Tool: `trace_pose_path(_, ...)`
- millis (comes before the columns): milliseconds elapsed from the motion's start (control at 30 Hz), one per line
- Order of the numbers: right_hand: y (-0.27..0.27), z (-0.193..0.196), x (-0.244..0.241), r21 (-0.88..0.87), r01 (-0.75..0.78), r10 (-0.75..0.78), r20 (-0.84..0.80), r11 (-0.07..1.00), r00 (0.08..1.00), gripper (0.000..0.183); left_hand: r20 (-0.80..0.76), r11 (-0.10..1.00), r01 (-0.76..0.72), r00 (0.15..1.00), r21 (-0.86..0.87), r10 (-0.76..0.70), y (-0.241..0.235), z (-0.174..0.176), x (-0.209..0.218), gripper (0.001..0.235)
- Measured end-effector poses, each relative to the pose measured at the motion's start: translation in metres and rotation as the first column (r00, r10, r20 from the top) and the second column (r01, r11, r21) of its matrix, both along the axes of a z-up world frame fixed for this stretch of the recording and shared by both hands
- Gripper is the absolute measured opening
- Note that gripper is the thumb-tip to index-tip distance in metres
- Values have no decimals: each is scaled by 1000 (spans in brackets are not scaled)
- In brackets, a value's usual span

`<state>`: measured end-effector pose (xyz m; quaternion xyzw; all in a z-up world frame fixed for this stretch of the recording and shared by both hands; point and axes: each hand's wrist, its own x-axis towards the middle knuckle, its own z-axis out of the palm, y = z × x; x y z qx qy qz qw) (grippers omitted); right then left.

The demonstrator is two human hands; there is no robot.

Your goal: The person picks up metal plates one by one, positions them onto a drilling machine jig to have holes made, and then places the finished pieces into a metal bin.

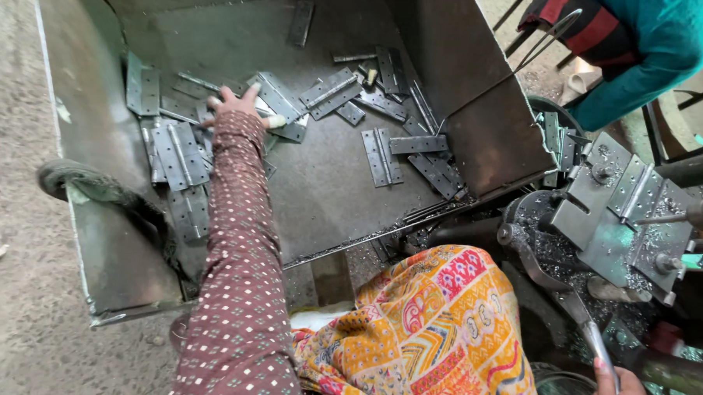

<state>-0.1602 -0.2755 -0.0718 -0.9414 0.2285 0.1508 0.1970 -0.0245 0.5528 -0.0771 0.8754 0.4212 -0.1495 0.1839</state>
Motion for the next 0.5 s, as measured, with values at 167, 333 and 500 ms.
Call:
trace_pose_path(167,1,-3,0,14,18,-18,-2,1000,1000,68,-14,998,52,999,34,-52,16,-1,-4,79)
trace_pose_path(333,8,-2,-2,-70,-6,8,21,998,1000,68,-84,989,145,986,12,-144,-1,9,-26,72)
trace_pose_path(500,40,11,-19,-337,-55,104,131,940,986,56,-141,976,218,966,-10,-217,-50,29,-65,80)
